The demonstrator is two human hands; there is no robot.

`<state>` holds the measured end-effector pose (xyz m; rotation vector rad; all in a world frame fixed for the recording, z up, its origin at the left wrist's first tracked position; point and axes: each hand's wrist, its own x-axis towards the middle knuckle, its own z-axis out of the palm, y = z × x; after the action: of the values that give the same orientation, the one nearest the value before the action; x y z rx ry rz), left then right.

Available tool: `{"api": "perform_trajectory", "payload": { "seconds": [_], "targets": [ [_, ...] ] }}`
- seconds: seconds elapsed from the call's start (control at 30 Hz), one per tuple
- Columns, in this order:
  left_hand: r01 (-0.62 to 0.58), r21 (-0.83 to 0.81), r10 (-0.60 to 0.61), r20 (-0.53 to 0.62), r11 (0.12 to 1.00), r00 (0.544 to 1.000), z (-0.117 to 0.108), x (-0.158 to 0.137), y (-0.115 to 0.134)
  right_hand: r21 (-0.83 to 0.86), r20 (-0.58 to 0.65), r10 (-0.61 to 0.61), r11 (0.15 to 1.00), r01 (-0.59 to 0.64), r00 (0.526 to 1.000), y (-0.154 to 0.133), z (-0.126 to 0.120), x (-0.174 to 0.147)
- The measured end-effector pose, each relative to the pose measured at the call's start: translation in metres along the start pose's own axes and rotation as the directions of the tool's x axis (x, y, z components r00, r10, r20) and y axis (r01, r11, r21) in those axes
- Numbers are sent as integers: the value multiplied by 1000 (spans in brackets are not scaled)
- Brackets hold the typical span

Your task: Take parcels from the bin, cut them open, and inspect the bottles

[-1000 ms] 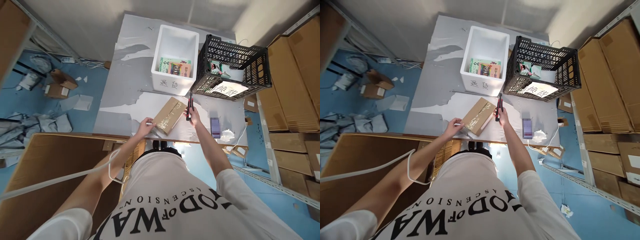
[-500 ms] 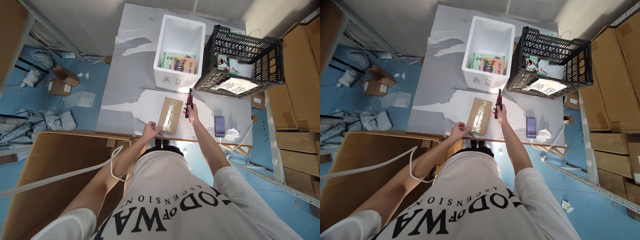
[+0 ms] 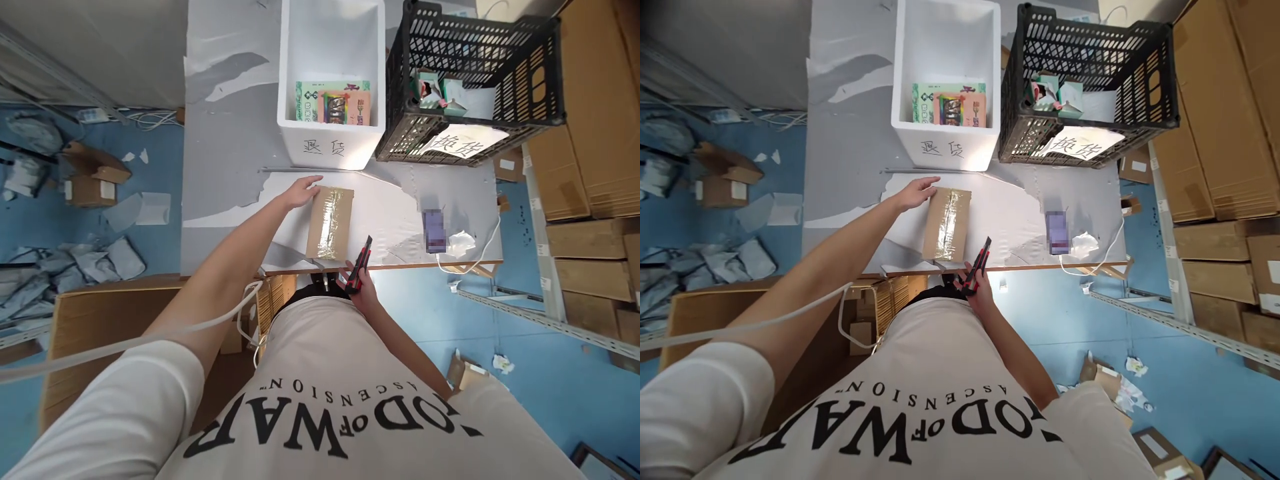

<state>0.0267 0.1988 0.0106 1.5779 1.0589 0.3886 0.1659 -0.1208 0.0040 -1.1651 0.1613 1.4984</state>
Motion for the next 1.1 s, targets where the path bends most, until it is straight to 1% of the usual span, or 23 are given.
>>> {"api": "perform_trajectory", "payload": {
  "seconds": [0.07,0.1,0.17,0.23,0.33,0.43,0.53,0.57,0.63,0.73,0.8,0.83,0.87,0.9,0.93,0.97,1.0,1.03,1.07,1.1],
  "targets": [
    [38,-50,-37,34,998,999,5,3,0,27,-10,11,1000,-11,1000,4,7,3],
    [55,-77,-53,33,995,998,7,2,0,32,-23,6,999,-5,1000,4,9,5],
    [76,-123,-77,-1,989,997,8,-1,-1,27,-40,-29,999,30,999,1,11,10],
    [83,-155,-93,-61,984,994,6,-8,-1,2,-23,-91,996,91,996,-10,9,15],
    [76,-186,-113,-197,980,974,1,-29,-1,-66,9,-187,980,187,982,-42,6,30],
    [78,-180,-138,-351,981,926,2,-63,-5,-173,45,-245,953,249,968,-89,9,54],
    [133,-151,-188,-460,980,868,15,-102,-15,-307,106,-265,908,285,958,-127,21,80],
    [162,-144,-213,-481,976,851,22,-114,-19,-351,133,-264,889,294,955,-134,26,87],
    [215,-124,-249,-502,969,828,33,-133,-26,-423,190,-255,850,314,948,-141,34,98],
    [271,-36,-252,-499,962,829,45,-150,-29,-483,245,-267,800,356,932,-136,39,109],
    [267,100,-179,-519,958,836,46,-152,-25,-499,247,-299,776,385,922,-129,37,112],
    [239,193,-104,-529,952,842,46,-151,-22,-508,238,-322,763,400,916,-127,34,112],
    [190,295,-9,-522,936,853,44,-147,-19,-524,225,-348,744,414,910,-125,30,109],
    [124,398,94,-485,909,870,42,-143,-15,-550,210,-374,719,426,903,-124,25,105],
    [43,491,186,-409,870,893,40,-137,-12,-587,199,-391,687,429,899,-123,18,99],
    [-43,567,254,-299,823,920,39,-131,-9,-630,196,-393,651,423,898,-123,12,91],
    [-122,623,290,-176,773,941,38,-125,-7,-672,198,-382,617,409,903,-122,5,81],
    [-182,665,300,-66,724,952,38,-120,-5,-706,202,-359,591,390,911,-121,-1,71],
    [-220,699,291,17,680,956,38,-116,-3,-729,209,-327,576,370,922,-119,-6,60],
    [-234,730,275,66,642,959,39,-112,-2,-742,217,-294,570,353,931,-117,-11,51]
  ]
}}
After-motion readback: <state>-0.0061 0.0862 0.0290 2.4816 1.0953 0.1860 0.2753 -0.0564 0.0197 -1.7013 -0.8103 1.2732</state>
